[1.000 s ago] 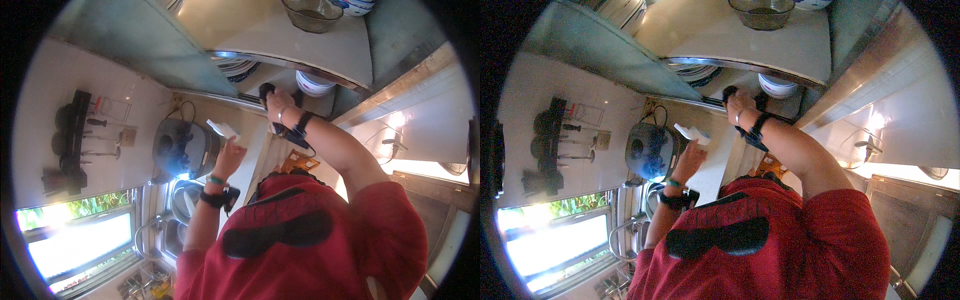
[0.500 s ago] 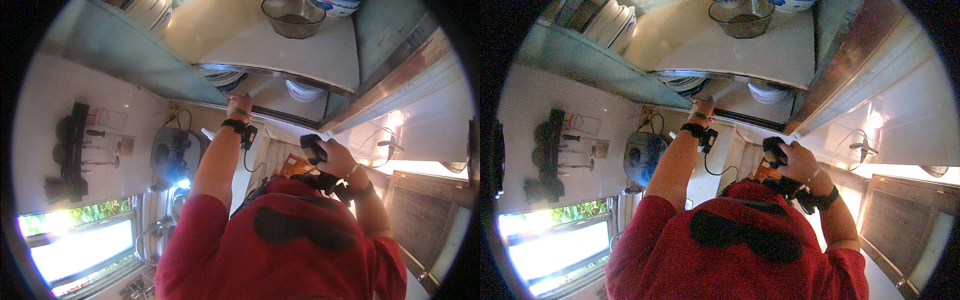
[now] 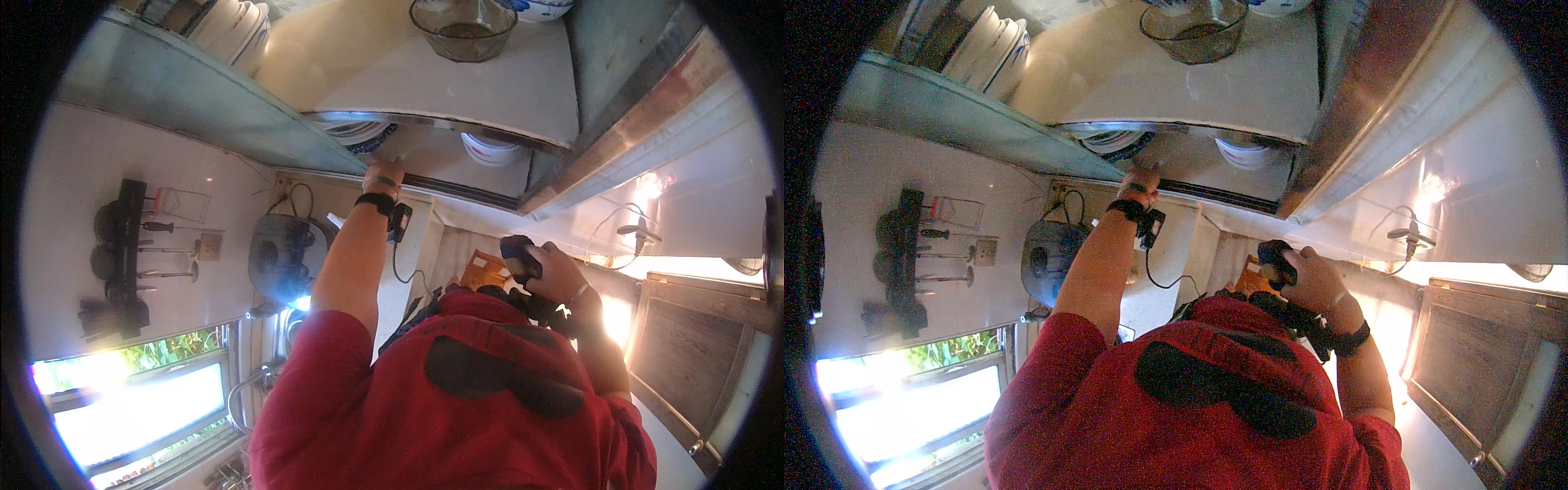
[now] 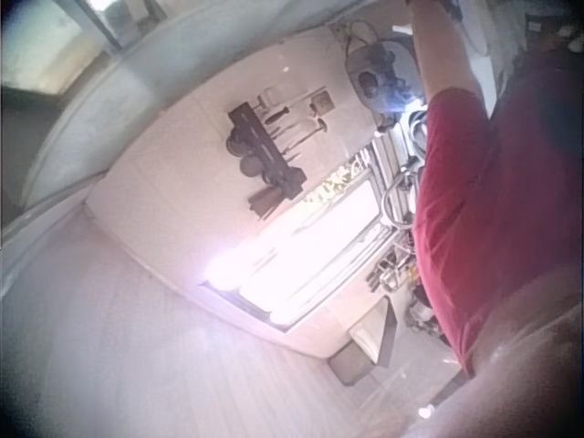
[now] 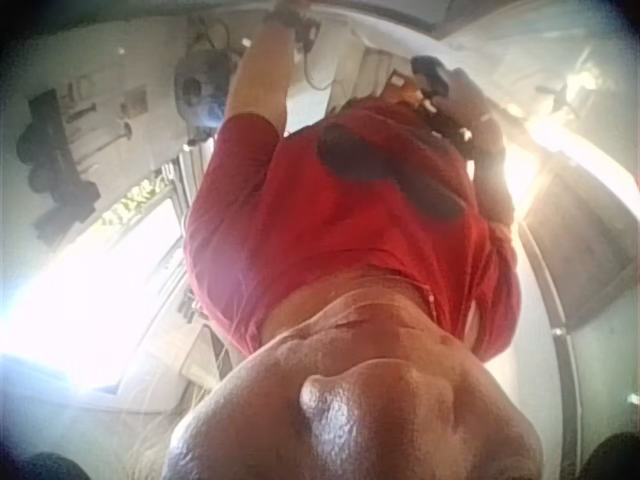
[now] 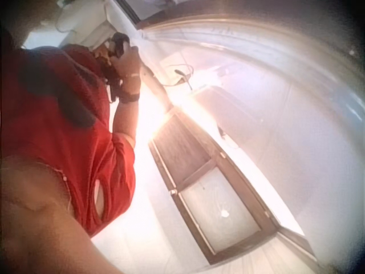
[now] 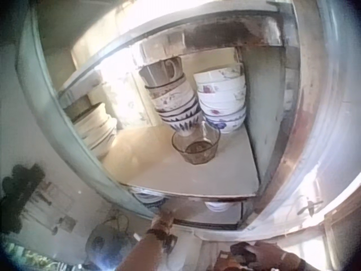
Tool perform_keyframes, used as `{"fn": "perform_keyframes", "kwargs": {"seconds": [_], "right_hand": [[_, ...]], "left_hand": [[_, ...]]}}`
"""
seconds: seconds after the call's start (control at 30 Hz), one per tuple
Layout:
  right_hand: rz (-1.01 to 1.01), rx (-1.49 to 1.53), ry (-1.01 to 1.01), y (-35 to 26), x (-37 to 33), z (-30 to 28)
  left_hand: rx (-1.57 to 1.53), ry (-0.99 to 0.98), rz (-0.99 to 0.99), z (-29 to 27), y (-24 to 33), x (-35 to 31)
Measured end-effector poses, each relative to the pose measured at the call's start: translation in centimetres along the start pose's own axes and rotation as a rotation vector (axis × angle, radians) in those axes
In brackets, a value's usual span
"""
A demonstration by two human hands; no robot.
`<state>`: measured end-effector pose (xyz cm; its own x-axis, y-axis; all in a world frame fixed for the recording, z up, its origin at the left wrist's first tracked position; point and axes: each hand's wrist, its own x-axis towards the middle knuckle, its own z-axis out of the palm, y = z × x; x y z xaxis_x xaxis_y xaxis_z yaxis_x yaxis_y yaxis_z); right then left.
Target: The person washes a cloth in a sink by hand, rinses it under a faucet, and wrings it out. They then use the damp cloth to wipe the shelves and the interior surfaces of the sliding glass doors of a wall-mounted cabinet.
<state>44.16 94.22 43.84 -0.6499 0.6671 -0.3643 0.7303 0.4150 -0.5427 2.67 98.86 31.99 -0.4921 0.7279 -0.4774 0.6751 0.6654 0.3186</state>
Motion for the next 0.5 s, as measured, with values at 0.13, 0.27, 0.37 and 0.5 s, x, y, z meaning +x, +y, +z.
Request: {"fn": "perform_keyframes", "kwargs": {"seconds": [0.13,0.27,0.37,0.5], "right_hand": [[0.019,-0.014,0.014,0.6,0.0,-0.2],[-0.014,-0.058,-0.057,-0.1,0.0,-0.7],[-0.023,-0.065,-0.032,0.3,-0.2,-0.5],[0.023,-0.014,-0.013,0.2,-0.6,0.0]], "left_hand": [[0.093,0.226,-0.034,-1.9,6.9,-7.5],[0.053,0.36,0.042,-0.1,5.2,-7.9],[-0.029,0.399,0.021,-0.3,5.8,-8.0],[0.023,0.385,-0.023,-0.1,5.3,-6.6]]}}
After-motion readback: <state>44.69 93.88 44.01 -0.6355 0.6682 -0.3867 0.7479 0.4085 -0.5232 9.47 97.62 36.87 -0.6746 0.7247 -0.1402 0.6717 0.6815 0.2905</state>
